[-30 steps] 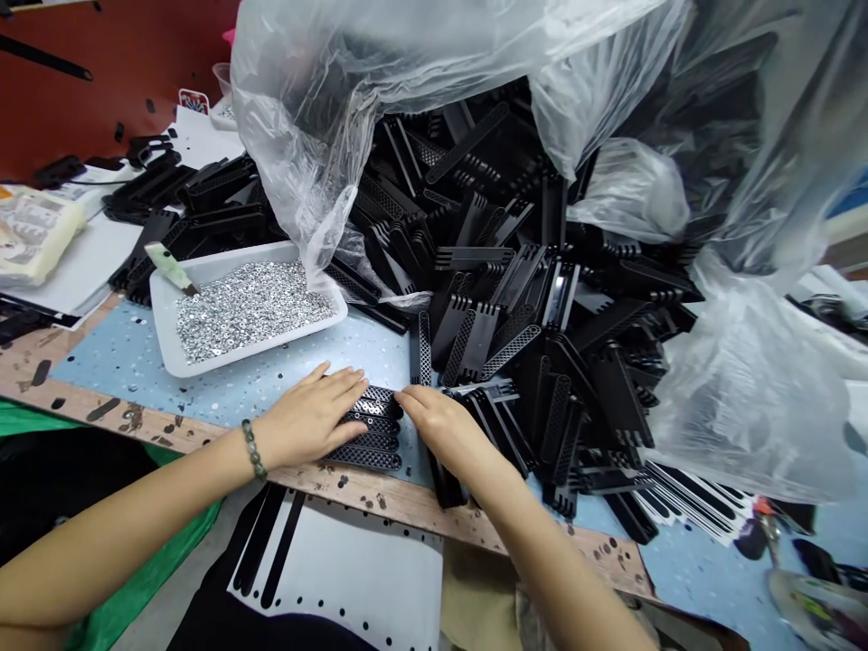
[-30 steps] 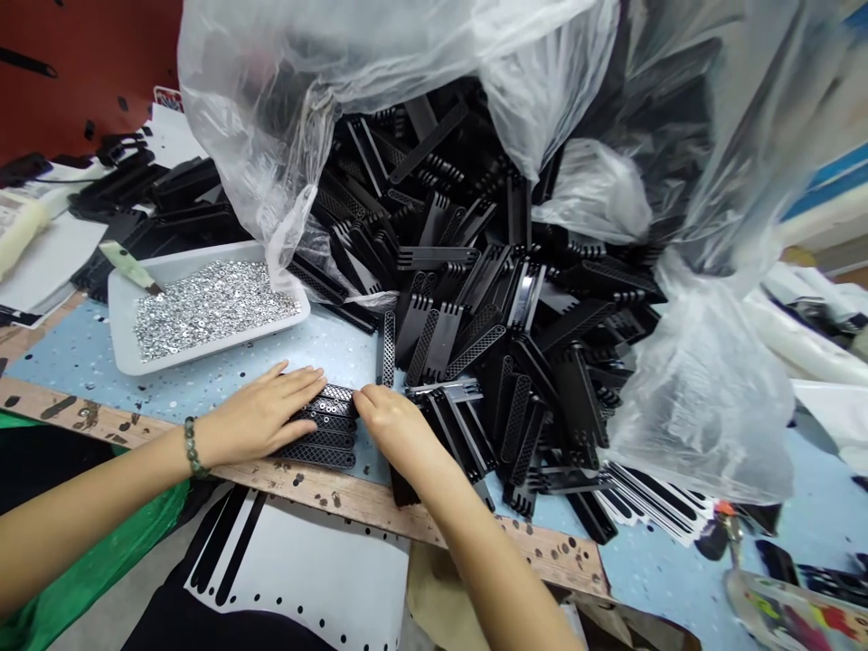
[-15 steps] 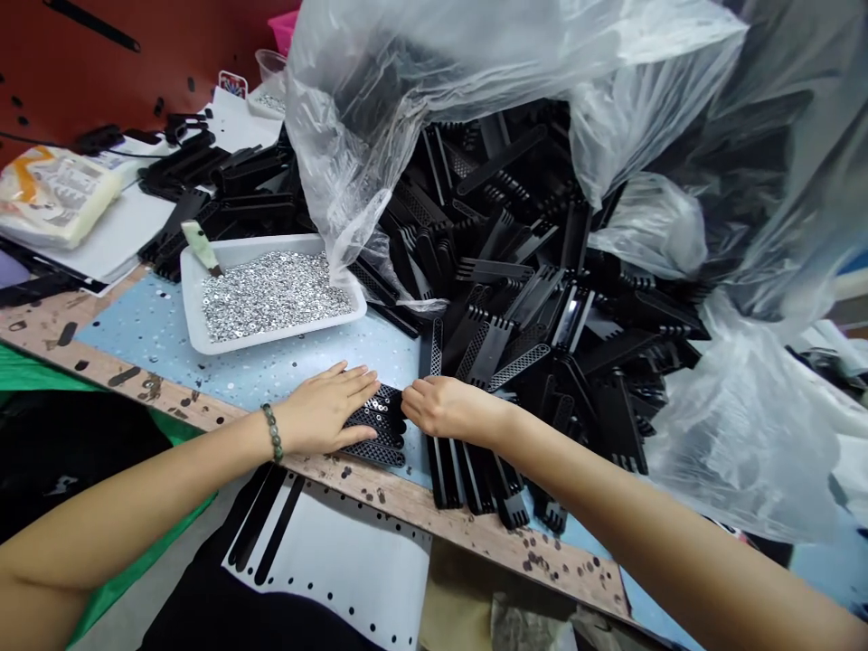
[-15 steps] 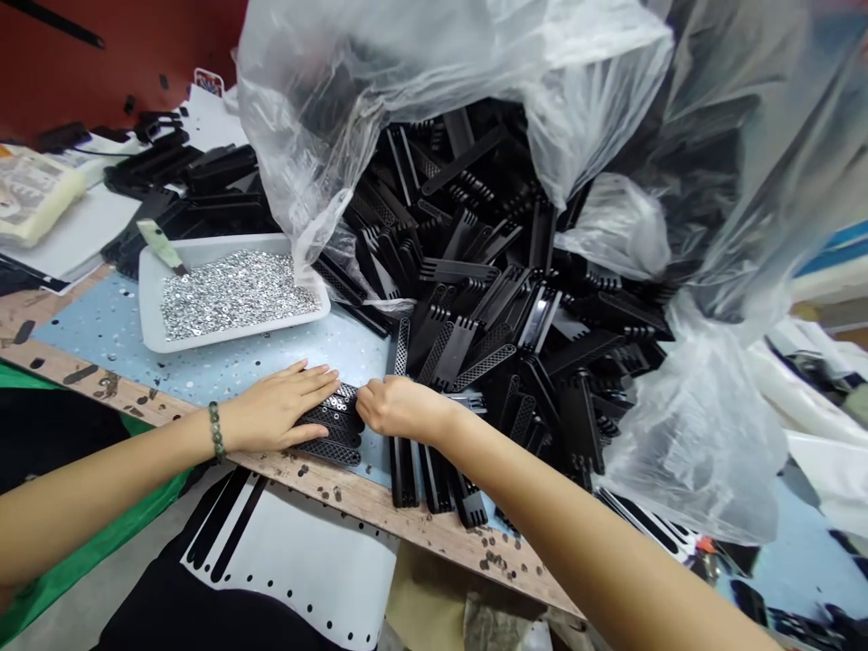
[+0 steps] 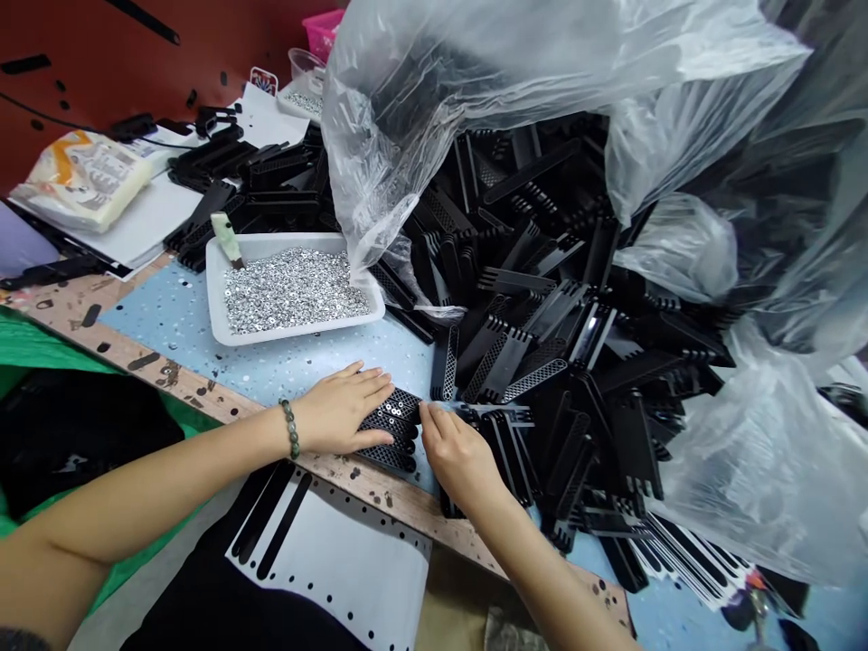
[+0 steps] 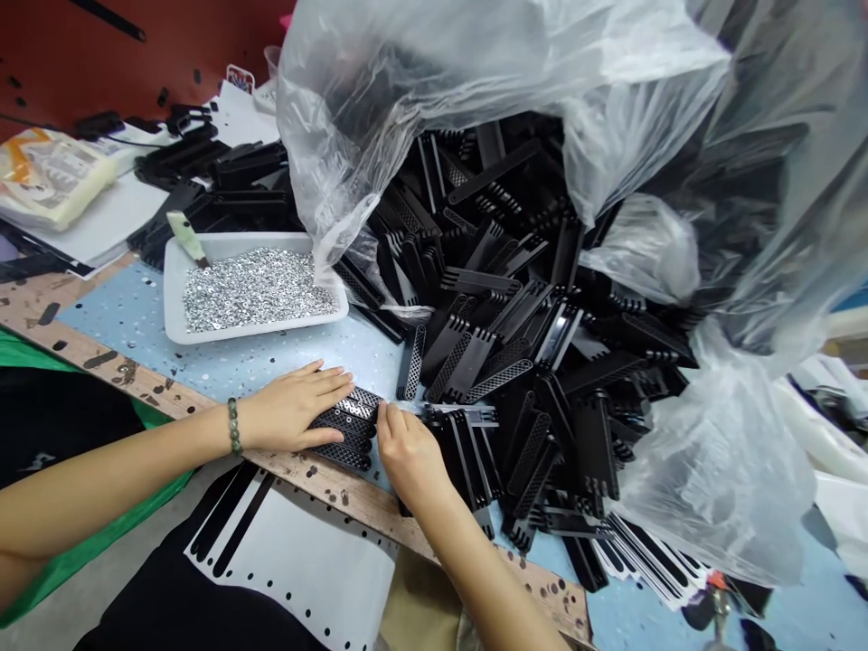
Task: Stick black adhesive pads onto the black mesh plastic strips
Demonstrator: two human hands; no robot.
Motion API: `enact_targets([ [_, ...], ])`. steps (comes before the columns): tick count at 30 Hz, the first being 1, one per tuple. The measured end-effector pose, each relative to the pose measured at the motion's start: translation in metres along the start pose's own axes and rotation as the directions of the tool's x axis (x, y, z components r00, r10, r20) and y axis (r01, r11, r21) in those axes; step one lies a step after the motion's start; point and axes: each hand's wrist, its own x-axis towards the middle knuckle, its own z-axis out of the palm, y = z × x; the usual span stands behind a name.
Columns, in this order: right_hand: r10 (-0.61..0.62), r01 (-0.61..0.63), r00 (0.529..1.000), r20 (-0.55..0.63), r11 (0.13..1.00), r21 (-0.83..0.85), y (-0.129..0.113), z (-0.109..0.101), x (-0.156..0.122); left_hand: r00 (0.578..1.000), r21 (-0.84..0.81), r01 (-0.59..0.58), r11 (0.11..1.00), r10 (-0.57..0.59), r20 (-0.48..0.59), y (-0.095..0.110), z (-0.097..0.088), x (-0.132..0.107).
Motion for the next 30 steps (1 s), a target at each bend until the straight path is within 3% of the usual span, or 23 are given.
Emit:
enact_targets([
  [5, 0.103, -0.101, 0.993, 0.054, 0.994, -0.029, -0.011, -0.003, 0.001, 1.000, 0.003, 0.012, 1.000, -0.012, 0.018, 0.004, -0.004, 0.001],
  [11, 0.274, -0.267, 0.935, 0.223, 0.962, -0.063, -0.023, -0.020, 0.020, 1.000, -0.001, 0.023, 1.000, -0.023, 0.022, 0.007, -0.008, 0.002],
  [18, 0.328, -0.337, 0.941, 0.085, 0.933, 0.130, -0.012, -0.018, 0.016, 1.000, -0.055, 0.026, 0.998, -0.025, 0.019, 0.005, -0.007, 0.002],
  [22, 0.295, -0.303, 0.950, 0.102, 0.949, 0.082, -0.018, -0.013, 0.010, 1.000, -0.114, 0.016, 0.993, -0.014, 0.024, 0.002, -0.012, 0.004],
  [25, 0.295, -0.293, 0.946, 0.137, 0.956, -0.035, -0.027, -0.013, 0.009, 0.996, -0.192, 0.029, 0.981, -0.044, -0.079, -0.008, -0.021, 0.002],
  [28, 0.285, -0.275, 0.942, 0.177, 0.958, -0.081, -0.031, -0.013, 0.009, 0.950, -0.258, 0.120, 0.959, -0.186, -0.250, -0.023, -0.030, -0.005],
  [30, 0.283, -0.280, 0.943, 0.174, 0.959, -0.043, -0.030, -0.012, 0.009, 0.934, -0.280, 0.163, 0.946, -0.240, -0.266, -0.031, -0.032, -0.010],
])
